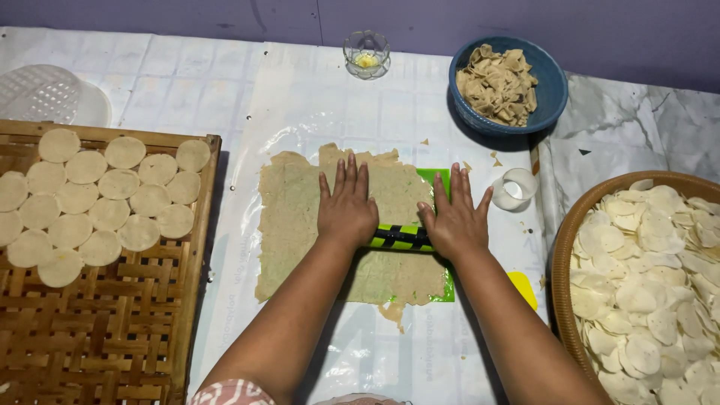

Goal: Flattening and preparing small dough circles using a rolling tool.

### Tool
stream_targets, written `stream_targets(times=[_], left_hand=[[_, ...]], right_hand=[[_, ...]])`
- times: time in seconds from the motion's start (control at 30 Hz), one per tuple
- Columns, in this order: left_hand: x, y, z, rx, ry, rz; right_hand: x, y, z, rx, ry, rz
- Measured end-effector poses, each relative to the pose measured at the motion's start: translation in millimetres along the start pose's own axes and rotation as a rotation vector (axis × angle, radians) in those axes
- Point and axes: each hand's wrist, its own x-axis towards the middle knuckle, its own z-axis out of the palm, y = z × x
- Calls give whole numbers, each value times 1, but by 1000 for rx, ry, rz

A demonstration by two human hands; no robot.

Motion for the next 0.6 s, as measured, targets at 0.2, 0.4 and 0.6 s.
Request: stream_targets(times=[0.2, 0.4, 0.6], left_hand=[[-87, -6, 33, -28, 229, 171], [-103, -12, 39, 18, 273, 211], [-6, -6, 17, 21, -11, 32]], right_hand=[[-94, -15, 3, -30, -77, -20], [-109, -7, 19, -28, -20, -94], [-12, -2, 7, -26, -13, -21]])
